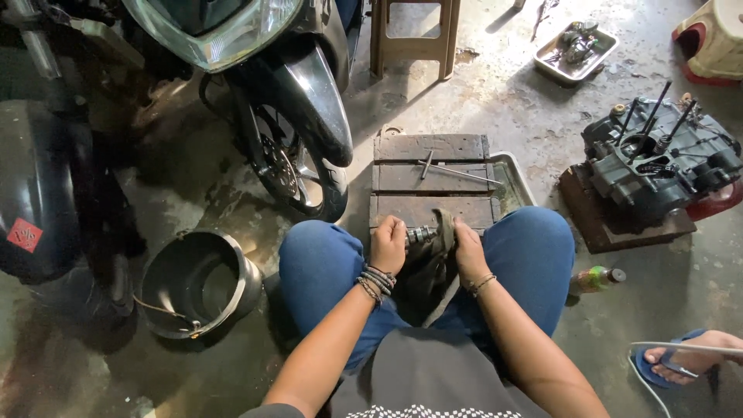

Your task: Inspecting and cleaning a motorcycle engine cylinder head and camshaft using a small tool.

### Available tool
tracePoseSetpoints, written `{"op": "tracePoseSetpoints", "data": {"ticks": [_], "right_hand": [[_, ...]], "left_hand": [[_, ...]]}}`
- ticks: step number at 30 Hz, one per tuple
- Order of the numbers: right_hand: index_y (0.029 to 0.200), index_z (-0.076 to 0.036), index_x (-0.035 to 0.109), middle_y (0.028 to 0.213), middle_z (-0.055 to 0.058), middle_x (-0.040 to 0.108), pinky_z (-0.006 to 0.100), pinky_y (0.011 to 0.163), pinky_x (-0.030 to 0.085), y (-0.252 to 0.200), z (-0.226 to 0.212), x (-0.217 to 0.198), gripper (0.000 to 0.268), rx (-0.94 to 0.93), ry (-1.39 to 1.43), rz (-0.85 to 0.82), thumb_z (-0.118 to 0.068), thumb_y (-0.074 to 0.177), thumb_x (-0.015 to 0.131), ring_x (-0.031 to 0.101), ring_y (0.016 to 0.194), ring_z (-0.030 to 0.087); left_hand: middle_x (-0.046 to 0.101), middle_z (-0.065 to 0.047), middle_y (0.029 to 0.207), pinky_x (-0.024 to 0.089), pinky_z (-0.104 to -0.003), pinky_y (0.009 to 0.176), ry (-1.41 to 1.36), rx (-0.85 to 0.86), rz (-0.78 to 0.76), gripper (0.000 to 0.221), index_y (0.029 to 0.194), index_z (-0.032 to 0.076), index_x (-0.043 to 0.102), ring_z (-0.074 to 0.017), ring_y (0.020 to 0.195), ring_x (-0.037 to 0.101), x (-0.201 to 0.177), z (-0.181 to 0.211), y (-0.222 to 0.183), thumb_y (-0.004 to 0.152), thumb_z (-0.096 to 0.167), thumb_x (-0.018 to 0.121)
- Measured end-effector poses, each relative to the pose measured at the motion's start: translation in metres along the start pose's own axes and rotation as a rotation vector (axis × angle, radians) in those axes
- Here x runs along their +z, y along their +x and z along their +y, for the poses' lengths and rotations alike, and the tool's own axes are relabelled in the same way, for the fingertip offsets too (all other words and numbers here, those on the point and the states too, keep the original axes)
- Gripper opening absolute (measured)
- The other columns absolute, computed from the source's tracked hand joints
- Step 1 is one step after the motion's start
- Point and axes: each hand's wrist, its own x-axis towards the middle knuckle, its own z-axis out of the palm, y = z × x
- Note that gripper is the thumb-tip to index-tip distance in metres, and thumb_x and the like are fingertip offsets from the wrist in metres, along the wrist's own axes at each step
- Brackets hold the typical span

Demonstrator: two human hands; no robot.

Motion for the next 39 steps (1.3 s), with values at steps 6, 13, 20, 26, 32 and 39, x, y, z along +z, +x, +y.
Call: {"op": "tracePoseSetpoints", "data": {"ticks": [6,13,20,26,32,39], "right_hand": [[0.085,-0.005,0.077,0.086,0.007,0.073,0.035,0.09,0.054,-0.002,0.012,-0.005,0.042,0.023,-0.122,-0.128,-0.036,0.107,0.061,0.068,0.089,0.016],[0.081,0.007,0.077,0.082,0.017,0.072,0.046,0.094,0.049,-0.012,0.017,0.005,0.069,0.113,-0.652,-0.251,-0.056,0.101,0.059,0.063,0.094,0.026],[0.064,-0.006,0.067,0.067,0.005,0.06,0.034,0.074,0.048,-0.007,0.006,0.006,0.063,0.087,-0.569,-0.187,-0.052,0.105,0.057,0.059,0.075,0.022],[0.1,0.0,0.074,0.097,0.014,0.07,0.043,0.096,0.048,-0.016,-0.002,0.013,0.046,0.033,-0.594,-0.165,-0.044,0.104,0.06,0.061,0.104,0.027],[0.141,-0.02,0.062,0.093,0.014,0.077,0.048,0.09,0.053,-0.039,-0.034,0.028,0.042,-0.131,-0.794,-0.23,-0.023,0.099,0.06,0.071,0.101,0.033],[0.149,-0.024,0.052,0.081,0.011,0.075,0.052,0.078,0.054,-0.047,-0.04,0.031,0.063,-0.363,-0.953,-0.26,-0.011,0.088,0.063,0.071,0.087,0.04]], "left_hand": [[0.062,-0.022,0.069,0.05,-0.048,0.064,0.2,0.058,-0.144,0.022,0.088,0.01,0.062,-0.0432,0.073,0.065,-0.001,0.009,-0.007,0.101,0.025,0.051],[0.055,-0.003,0.057,0.05,-0.029,0.058,-0.13,-0.21,-0.029,0.028,0.078,0.013,0.054,-0.0175,0.057,0.058,-0.003,-0.014,0.013,0.101,0.027,0.046],[0.053,-0.011,0.057,0.047,-0.033,0.058,-0.081,-0.123,0.074,0.028,0.077,0.007,0.056,-0.0217,0.06,0.057,-0.007,-0.001,0.009,0.1,0.021,0.049],[0.057,-0.015,0.066,0.048,-0.038,0.066,-0.009,-0.077,0.072,0.027,0.081,0.007,0.059,-0.0261,0.07,0.058,-0.006,0.004,0.003,0.101,0.022,0.051],[0.057,-0.014,0.063,0.048,-0.036,0.063,0.007,-0.034,0.036,0.027,0.08,0.007,0.06,-0.0239,0.067,0.058,-0.005,0.011,-0.004,0.102,0.021,0.051],[0.058,-0.015,0.064,0.049,-0.037,0.063,0.03,-0.011,-0.017,0.028,0.08,0.008,0.059,-0.028,0.066,0.06,-0.002,0.003,-0.001,0.102,0.022,0.05]]}}
